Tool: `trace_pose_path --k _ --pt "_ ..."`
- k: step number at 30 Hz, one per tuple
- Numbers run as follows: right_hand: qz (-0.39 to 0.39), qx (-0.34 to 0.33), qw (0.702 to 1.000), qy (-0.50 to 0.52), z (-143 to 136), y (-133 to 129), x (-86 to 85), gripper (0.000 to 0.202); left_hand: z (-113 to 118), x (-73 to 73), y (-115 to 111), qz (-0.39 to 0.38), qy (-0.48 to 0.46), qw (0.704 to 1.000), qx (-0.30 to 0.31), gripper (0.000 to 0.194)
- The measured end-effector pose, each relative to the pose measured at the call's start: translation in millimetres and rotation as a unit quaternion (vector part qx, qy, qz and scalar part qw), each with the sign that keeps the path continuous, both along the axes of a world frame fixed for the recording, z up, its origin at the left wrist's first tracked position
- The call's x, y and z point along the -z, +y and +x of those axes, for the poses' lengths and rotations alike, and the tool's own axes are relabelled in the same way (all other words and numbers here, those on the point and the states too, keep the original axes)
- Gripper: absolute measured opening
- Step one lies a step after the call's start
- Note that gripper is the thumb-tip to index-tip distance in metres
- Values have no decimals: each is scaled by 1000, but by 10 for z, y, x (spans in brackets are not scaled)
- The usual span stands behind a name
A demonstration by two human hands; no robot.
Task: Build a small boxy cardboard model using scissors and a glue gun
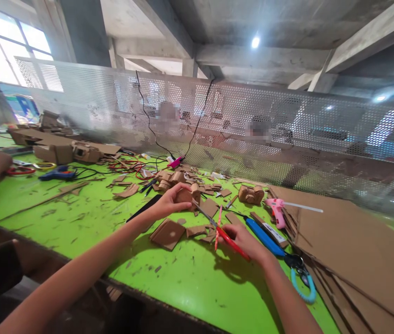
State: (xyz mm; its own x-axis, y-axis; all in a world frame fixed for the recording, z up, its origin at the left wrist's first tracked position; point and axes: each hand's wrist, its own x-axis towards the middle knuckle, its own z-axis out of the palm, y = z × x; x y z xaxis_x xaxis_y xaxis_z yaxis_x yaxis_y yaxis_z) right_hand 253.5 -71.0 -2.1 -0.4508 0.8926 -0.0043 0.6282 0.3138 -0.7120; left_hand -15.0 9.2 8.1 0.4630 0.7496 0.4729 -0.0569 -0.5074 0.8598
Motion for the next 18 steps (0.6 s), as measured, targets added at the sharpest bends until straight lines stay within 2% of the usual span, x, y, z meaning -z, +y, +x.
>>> trace_pose_path --k 11,18 --pt "0 3 1000 -16 -16 -15 -49 35 -17 3 8 12 23 999 -24 42" --pt "-22 13 1000 -11 -5 -5 -45 38 -14 22 17 -11 8 1000 -6 42"
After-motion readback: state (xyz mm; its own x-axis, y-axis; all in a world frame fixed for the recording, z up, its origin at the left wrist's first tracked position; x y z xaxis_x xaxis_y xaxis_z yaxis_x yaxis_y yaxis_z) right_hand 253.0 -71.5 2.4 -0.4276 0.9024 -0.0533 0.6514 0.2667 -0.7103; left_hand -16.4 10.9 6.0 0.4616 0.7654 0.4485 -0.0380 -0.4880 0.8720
